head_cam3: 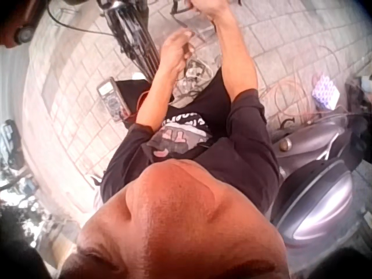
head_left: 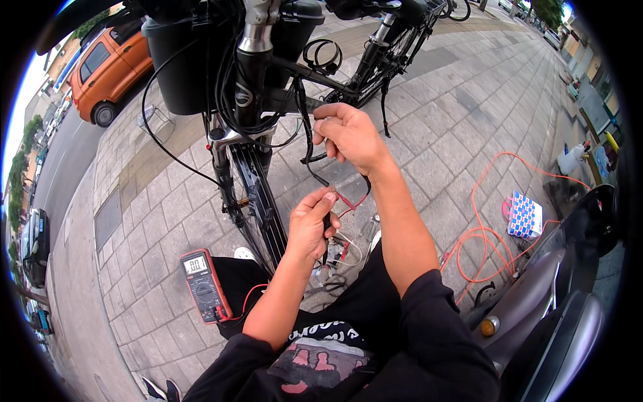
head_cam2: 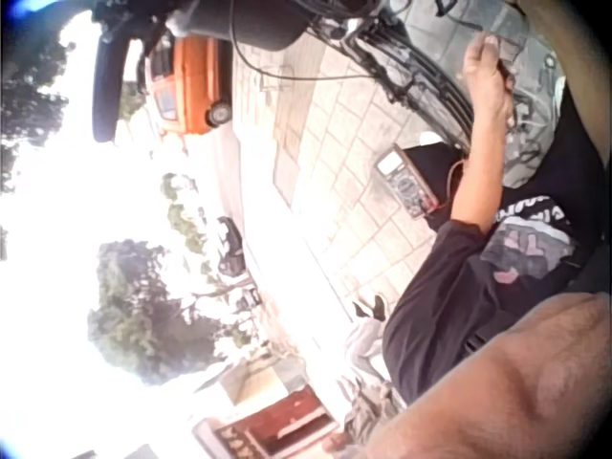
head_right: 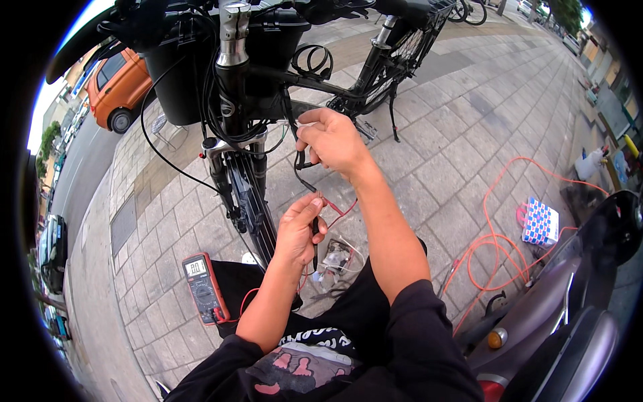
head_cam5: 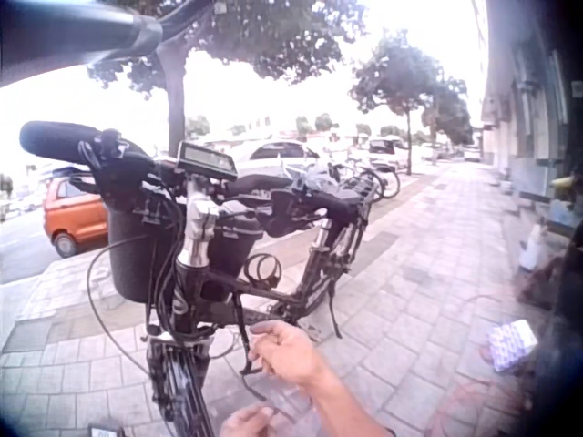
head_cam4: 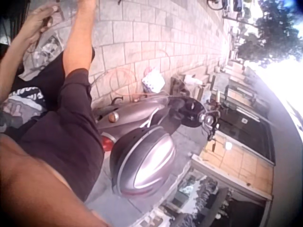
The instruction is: The person sits on the sidewalk and uses a multimeter to test the electrical connections on a bicycle's handlebar. They connect the multimeter probes to various wires and components, then adjust the handlebar and basket.
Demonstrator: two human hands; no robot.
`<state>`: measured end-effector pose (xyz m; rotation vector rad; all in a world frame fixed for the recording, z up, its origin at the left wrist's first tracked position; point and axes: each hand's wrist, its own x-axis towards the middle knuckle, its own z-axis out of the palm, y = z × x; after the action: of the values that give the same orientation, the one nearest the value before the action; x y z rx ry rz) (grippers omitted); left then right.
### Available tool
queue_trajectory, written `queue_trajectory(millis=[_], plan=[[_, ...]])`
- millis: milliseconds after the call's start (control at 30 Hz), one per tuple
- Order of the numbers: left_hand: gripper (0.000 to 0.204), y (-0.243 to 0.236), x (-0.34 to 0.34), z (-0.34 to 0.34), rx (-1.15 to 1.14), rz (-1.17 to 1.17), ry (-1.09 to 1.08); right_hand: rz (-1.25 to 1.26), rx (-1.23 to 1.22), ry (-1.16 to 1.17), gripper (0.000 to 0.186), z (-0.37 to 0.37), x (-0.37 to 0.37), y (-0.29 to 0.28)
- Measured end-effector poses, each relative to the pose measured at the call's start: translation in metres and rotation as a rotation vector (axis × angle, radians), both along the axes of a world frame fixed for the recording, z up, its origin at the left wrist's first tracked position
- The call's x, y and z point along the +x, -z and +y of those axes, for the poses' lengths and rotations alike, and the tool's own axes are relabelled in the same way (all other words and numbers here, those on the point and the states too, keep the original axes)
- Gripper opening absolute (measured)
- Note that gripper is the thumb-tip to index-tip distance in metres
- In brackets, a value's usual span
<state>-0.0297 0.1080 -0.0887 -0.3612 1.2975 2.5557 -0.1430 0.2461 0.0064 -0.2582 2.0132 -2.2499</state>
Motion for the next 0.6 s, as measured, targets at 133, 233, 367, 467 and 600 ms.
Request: queue_trajectory(millis=[133,233,367,467,600], plan=[[0.024,0.006,-0.006,0.01,-0.016,0.005,-0.019,-0.049,0.03,-0.028,0.037,0.002,-0.007,-0.007],[0.024,0.007,-0.005,0.01,-0.032,0.007,-0.027,-0.063,0.091,-0.068,0.037,0.0,-0.011,-0.013],[0.024,0.006,-0.005,0.01,-0.026,0.004,-0.044,-0.059,0.11,-0.078,0.037,-0.003,-0.012,-0.014],[0.025,0.007,-0.005,0.009,-0.022,0.009,-0.042,-0.053,0.127,-0.075,0.037,-0.006,-0.014,-0.013],[0.026,0.008,-0.004,0.009,-0.02,0.004,-0.044,-0.056,0.15,-0.06,0.036,-0.01,-0.013,-0.014]])
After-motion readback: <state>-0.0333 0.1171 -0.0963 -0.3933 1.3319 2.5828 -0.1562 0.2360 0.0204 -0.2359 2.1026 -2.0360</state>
